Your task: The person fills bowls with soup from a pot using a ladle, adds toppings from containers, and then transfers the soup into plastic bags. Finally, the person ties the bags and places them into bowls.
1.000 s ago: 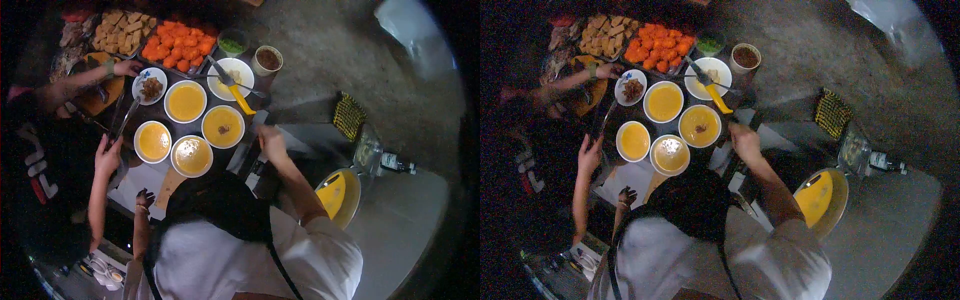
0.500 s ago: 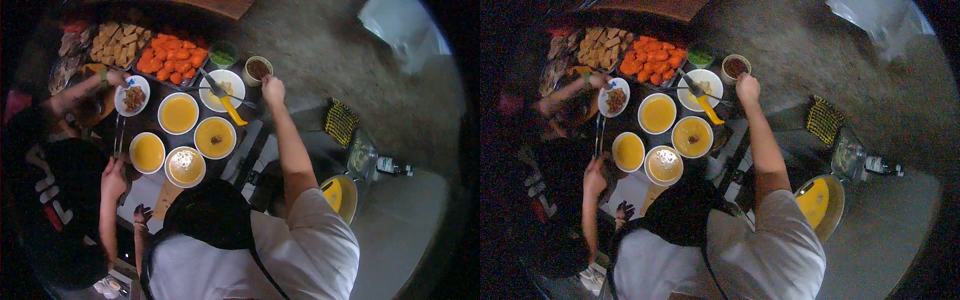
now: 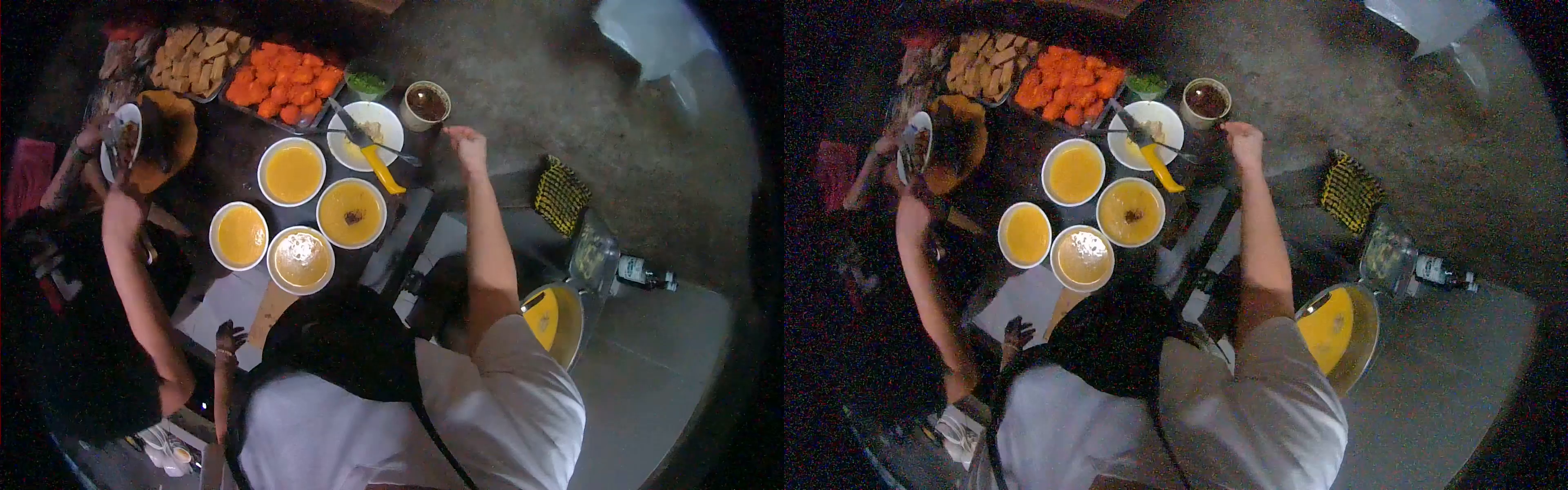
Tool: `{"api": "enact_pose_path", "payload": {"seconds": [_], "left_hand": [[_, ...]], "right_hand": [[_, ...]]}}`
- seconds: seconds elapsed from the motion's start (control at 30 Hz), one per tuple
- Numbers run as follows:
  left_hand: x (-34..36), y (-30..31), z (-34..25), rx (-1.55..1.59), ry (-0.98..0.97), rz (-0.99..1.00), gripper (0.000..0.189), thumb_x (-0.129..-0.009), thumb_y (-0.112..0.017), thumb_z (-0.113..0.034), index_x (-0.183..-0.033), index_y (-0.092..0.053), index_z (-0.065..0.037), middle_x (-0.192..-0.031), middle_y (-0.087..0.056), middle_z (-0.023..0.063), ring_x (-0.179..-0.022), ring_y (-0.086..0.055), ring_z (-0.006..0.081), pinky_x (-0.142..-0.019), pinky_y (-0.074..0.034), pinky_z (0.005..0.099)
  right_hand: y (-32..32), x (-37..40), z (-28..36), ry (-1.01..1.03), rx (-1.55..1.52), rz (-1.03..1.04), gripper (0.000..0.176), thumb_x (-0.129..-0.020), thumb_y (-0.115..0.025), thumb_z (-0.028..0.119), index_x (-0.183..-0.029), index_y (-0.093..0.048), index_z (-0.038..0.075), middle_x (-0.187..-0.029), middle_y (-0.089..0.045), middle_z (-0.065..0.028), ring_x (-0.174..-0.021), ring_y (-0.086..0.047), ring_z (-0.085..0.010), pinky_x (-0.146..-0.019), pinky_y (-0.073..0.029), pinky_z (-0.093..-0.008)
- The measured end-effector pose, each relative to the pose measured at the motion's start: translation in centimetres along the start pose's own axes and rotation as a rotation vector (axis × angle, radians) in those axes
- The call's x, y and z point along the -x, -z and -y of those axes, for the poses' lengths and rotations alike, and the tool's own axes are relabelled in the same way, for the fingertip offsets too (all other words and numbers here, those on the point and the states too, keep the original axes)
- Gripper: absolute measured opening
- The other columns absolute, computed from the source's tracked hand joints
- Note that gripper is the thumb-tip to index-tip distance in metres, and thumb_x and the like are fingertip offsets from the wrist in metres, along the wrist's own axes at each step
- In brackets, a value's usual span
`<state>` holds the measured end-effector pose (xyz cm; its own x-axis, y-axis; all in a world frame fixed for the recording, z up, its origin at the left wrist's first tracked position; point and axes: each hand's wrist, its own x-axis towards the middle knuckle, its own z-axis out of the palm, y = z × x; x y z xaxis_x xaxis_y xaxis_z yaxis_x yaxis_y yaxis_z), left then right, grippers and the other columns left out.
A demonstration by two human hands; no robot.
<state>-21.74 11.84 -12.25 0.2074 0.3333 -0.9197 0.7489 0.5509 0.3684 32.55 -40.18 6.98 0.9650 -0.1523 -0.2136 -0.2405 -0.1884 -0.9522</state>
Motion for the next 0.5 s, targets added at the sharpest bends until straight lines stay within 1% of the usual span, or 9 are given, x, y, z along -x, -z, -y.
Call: {"api": "enact_pose_path", "payload": {"seconds": [0.03, 0.07, 0.17, 0.23, 0.3, 0.37, 0.43, 0.47, 0.5], "left_hand": [[-0.5, 0.8, 0.2, 0.184, 0.001, 0.097, 0.045, -0.085, -0.048, -0.035, -0.120, -0.035, -0.011, -0.098, -0.058, 0.0171, -0.069, -0.060, 0.0304, -0.053, -0.048, 0.0377], [-2.8, 1.7, 1.0, -0.180, -0.261, 0.195, 0.047, -0.084, -0.048, -0.038, -0.120, -0.035, -0.011, -0.096, -0.058, 0.0165, -0.069, -0.060, 0.0292, -0.053, -0.048, 0.0375], [3.9, -3.6, -3.7, -0.090, -0.139, 0.065, 0.049, -0.084, -0.050, -0.040, -0.120, -0.035, -0.010, -0.098, -0.058, 0.0165, -0.071, -0.061, 0.0274, -0.055, -0.048, 0.0362], [4.0, -4.2, -4.2, -0.061, -0.110, 0.070, 0.050, -0.083, -0.050, -0.040, -0.120, -0.034, -0.010, -0.099, -0.058, 0.0165, -0.072, -0.061, 0.0274, -0.055, -0.047, 0.0361], [4.9, -5.6, -4.6, -0.122, -0.093, 0.035, 0.049, -0.084, -0.050, -0.041, -0.119, -0.034, -0.010, -0.097, -0.059, 0.0167, -0.071, -0.061, 0.0278, -0.055, -0.047, 0.0353], [4.6, -5.5, -4.2, -0.116, -0.079, 0.024, 0.047, -0.082, -0.053, -0.040, -0.117, -0.037, -0.013, -0.095, -0.060, 0.0155, -0.071, -0.061, 0.0278, -0.055, -0.048, 0.0358], [4.3, -5.5, -3.7, -0.114, -0.066, 0.021, 0.045, -0.081, -0.055, -0.039, -0.116, -0.039, -0.016, -0.094, -0.060, 0.0144, -0.070, -0.062, 0.0278, -0.054, -0.049, 0.0363], [4.2, -5.4, -3.5, -0.098, -0.068, 0.018, 0.045, -0.081, -0.055, -0.039, -0.115, -0.039, -0.016, -0.093, -0.060, 0.0143, -0.070, -0.062, 0.0279, -0.054, -0.049, 0.0364], [4.1, -5.2, -3.4, -0.083, -0.072, 0.015, 0.045, -0.081, -0.055, -0.040, -0.114, -0.039, -0.015, -0.092, -0.061, 0.0142, -0.069, -0.062, 0.0279, -0.054, -0.049, 0.0364]], "right_hand": [[0.2, 1.0, 0.6, 0.019, 0.027, 0.017, 0.010, -0.081, -0.053, 0.009, -0.085, -0.062, 0.005, -0.075, -0.062, -0.0001, -0.052, -0.042, -0.0040, -0.048, -0.033, -0.0183], [0.3, 2.3, 1.6, 0.008, 0.029, 0.029, 0.010, -0.081, -0.053, 0.009, -0.085, -0.062, 0.005, -0.075, -0.062, -0.0001, -0.052, -0.042, -0.0040, -0.048, -0.033, -0.0183], [0.2, 7.5, 3.9, 0.066, 0.155, 0.179, 0.012, -0.080, -0.055, 0.011, -0.087, -0.063, 0.004, -0.066, -0.054, 0.0040, -0.051, -0.039, -0.0047, -0.047, -0.032, -0.0202], [-0.7, 11.4, 3.7, 0.351, 0.298, 0.259, 0.013, -0.081, -0.056, 0.011, -0.088, -0.063, 0.003, -0.066, -0.054, 0.0036, -0.054, -0.043, -0.0069, -0.048, -0.035, -0.0217], [-2.0, 15.4, 2.1, 0.195, 0.384, 0.365, 0.016, -0.082, -0.057, 0.015, -0.090, -0.062, 0.002, -0.073, -0.061, -0.0022, -0.061, -0.049, -0.0083, -0.055, -0.040, -0.0228], [-3.8, 19.8, 0.5, 0.301, 0.456, 0.513, 0.015, -0.080, -0.054, 0.008, -0.093, -0.061, 0.003, -0.080, -0.062, -0.0063, -0.064, -0.056, -0.0131, -0.059, -0.045, -0.0256], [-5.3, 21.9, -3.4, 0.638, 0.702, 0.741, 0.017, -0.077, -0.055, 0.007, -0.093, -0.060, 0.005, -0.078, -0.061, -0.0098, -0.063, -0.058, -0.0201, -0.061, -0.048, -0.0299], [-5.8, 22.8, -3.3, 0.638, 0.702, 0.742, 0.017, -0.077, -0.055, 0.007, -0.093, -0.060, 0.005, -0.078, -0.061, -0.0098, -0.063, -0.058, -0.0201, -0.061, -0.048, -0.0299], [-6.4, 23.4, -3.0, 0.801, 0.748, 0.735, 0.019, -0.075, -0.055, 0.006, -0.093, -0.059, 0.007, -0.074, -0.059, -0.0099, -0.062, -0.057, -0.0226, -0.060, -0.048, -0.0317]]}}
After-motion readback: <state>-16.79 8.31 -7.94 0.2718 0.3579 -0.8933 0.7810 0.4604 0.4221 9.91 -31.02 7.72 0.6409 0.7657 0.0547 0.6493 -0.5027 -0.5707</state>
